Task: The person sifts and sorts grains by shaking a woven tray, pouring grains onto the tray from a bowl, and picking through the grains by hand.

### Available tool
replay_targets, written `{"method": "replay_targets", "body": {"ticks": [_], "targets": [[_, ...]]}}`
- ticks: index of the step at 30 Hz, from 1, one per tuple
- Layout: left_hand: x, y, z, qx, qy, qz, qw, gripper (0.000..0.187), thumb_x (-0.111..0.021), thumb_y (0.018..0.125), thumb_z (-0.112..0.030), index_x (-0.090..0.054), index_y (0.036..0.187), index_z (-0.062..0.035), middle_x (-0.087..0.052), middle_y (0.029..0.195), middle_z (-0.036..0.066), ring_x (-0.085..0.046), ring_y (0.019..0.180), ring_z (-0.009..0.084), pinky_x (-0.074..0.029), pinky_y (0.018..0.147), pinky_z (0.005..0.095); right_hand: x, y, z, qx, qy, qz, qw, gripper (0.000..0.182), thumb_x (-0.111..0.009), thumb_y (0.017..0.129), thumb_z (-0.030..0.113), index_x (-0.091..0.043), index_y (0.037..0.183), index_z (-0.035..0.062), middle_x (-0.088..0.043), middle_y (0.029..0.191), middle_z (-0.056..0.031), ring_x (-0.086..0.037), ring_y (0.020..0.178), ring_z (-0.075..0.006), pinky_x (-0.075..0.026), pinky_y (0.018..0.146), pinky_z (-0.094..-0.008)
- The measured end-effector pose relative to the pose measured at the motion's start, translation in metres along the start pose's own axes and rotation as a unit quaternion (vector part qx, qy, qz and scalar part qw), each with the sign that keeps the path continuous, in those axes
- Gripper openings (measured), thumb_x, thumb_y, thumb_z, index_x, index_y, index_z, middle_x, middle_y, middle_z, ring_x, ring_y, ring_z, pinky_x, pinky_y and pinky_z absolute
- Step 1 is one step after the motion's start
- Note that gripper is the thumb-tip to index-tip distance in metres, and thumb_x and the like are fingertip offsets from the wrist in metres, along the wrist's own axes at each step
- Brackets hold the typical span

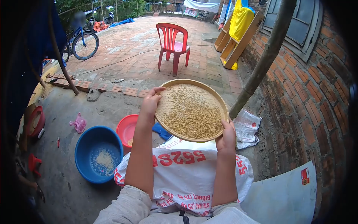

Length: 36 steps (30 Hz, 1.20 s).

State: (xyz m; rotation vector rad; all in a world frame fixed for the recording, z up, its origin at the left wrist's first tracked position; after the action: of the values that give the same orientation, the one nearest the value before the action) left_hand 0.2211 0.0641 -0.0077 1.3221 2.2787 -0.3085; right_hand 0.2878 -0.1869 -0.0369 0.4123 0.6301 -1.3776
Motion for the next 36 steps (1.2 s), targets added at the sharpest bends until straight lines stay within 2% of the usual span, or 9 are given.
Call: {"method": "replay_targets", "body": {"ticks": [4, 6, 8, 12, 18, 22, 24, 30, 36], "targets": [[-0.027, -0.014, 0.01, 0.033, 0.187, 0.013, 0.982, 0.034, -0.038, 0.082, -0.001, -0.051, 0.113, -0.0036, -0.056, 0.102, 0.012, -0.058, 0.088, 0.018, -0.051, 0.073, 0.029, 0.04, 0.029, 0.003, -0.135, 0.095, -0.04, 0.985, 0.037, -0.04, 0.085, 0.001, -0.038, 0.122, -0.0025, -0.05, 0.114, -0.0213, -0.054, 0.103, -0.0295, -0.046, 0.089, -0.0408], [-0.026, -0.011, 0.013, 0.072, 0.203, 0.03, 0.976, 0.033, -0.038, 0.082, -0.001, -0.051, 0.113, -0.0035, -0.056, 0.102, 0.012, -0.058, 0.089, 0.0181, -0.051, 0.074, 0.0293, 0.037, 0.026, 0.002, -0.094, 0.086, -0.007, 0.992, 0.037, -0.041, 0.086, 0.002, -0.036, 0.122, -0.0022, -0.05, 0.113, -0.0207, -0.055, 0.101, -0.0291, -0.047, 0.087, -0.0411], [-0.003, 0.005, 0.01, 0.019, 0.04, 0.049, 0.998, 0.034, -0.037, 0.082, -0.001, -0.05, 0.113, -0.0029, -0.056, 0.099, 0.012, -0.058, 0.087, 0.019, -0.052, 0.073, 0.0301, 0.0, -0.012, 0.009, 0.082, 0.014, -0.079, 0.993, 0.037, -0.042, 0.086, 0.002, -0.034, 0.121, -0.0022, -0.05, 0.111, -0.0197, -0.056, 0.098, -0.0286, -0.048, 0.085, -0.0406], [0.007, 0.003, -0.002, 0.03, 0.009, 0.018, 0.999, 0.035, -0.035, 0.082, -0.001, -0.049, 0.114, -0.0016, -0.054, 0.101, 0.015, -0.058, 0.09, 0.0212, -0.052, 0.076, 0.0323, -0.012, -0.018, -0.001, 0.095, -0.001, -0.038, 0.995, 0.038, -0.044, 0.086, 0.002, -0.033, 0.122, -0.0018, -0.05, 0.109, -0.0189, -0.057, 0.096, -0.0279, -0.05, 0.083, -0.0395], [-0.027, -0.013, 0.016, 0.06, 0.15, 0.017, 0.987, 0.035, -0.039, 0.081, -0.002, -0.052, 0.113, -0.0092, -0.056, 0.093, 0.008, -0.057, 0.078, 0.0123, -0.048, 0.063, 0.0249, 0.043, 0.036, -0.001, -0.084, 0.079, -0.005, 0.993, 0.034, -0.036, 0.085, 0.004, -0.04, 0.118, -0.0045, -0.053, 0.108, -0.0216, -0.059, 0.094, -0.0305, -0.052, 0.081, -0.0413], [0.007, 0.01, 0.013, 0.041, -0.01, 0.04, 0.998, 0.034, -0.041, 0.081, -0.004, -0.048, 0.114, -0.0029, -0.054, 0.104, 0.013, -0.058, 0.093, 0.0207, -0.05, 0.082, 0.0332, -0.006, -0.016, -0.004, 0.118, -0.008, -0.087, 0.989, 0.036, -0.041, 0.088, 0.005, -0.033, 0.122, -0.0019, -0.048, 0.115, -0.0191, -0.054, 0.103, -0.0274, -0.047, 0.087, -0.0388], [0.011, 0.011, 0.011, 0.053, -0.056, 0.004, 0.997, 0.032, -0.038, 0.082, -0.003, -0.048, 0.113, -0.0054, -0.057, 0.093, 0.012, -0.06, 0.078, 0.0173, -0.053, 0.062, 0.0282, -0.015, -0.024, 0.0, 0.086, -0.006, -0.072, 0.994, 0.037, -0.043, 0.089, 0.005, -0.03, 0.123, -0.0006, -0.045, 0.118, -0.0178, -0.051, 0.106, -0.0257, -0.044, 0.089, -0.0373], [-0.032, -0.016, 0.014, 0.047, 0.174, 0.01, 0.983, 0.031, -0.038, 0.082, -0.002, -0.051, 0.109, -0.0091, -0.055, 0.093, 0.01, -0.057, 0.072, 0.0133, -0.049, 0.056, 0.0256, 0.049, 0.04, -0.005, -0.078, 0.082, 0.021, 0.993, 0.034, -0.038, 0.087, 0.004, -0.036, 0.121, -0.0029, -0.051, 0.111, -0.0197, -0.056, 0.099, -0.0288, -0.048, 0.085, -0.0386], [0.009, 0.006, 0.007, 0.058, -0.045, -0.012, 0.997, 0.032, -0.038, 0.081, 0.0, -0.052, 0.109, -0.0065, -0.056, 0.09, 0.01, -0.057, 0.073, 0.014, -0.05, 0.06, 0.0259, -0.01, -0.018, -0.002, 0.076, 0.003, -0.073, 0.994, 0.037, -0.043, 0.087, 0.002, -0.031, 0.122, -0.0017, -0.045, 0.115, -0.018, -0.049, 0.107, -0.025, -0.042, 0.092, -0.0362]]}}
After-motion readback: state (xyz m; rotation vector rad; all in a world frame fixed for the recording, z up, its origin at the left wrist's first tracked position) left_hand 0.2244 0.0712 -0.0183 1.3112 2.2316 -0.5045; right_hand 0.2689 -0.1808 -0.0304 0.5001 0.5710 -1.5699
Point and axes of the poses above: each hand's wrist, its own y-axis towards the middle knuckle, its own x-axis out of the back of the hand, z = x × y, the point moved 4 cm from there along y, towards the middle knuckle
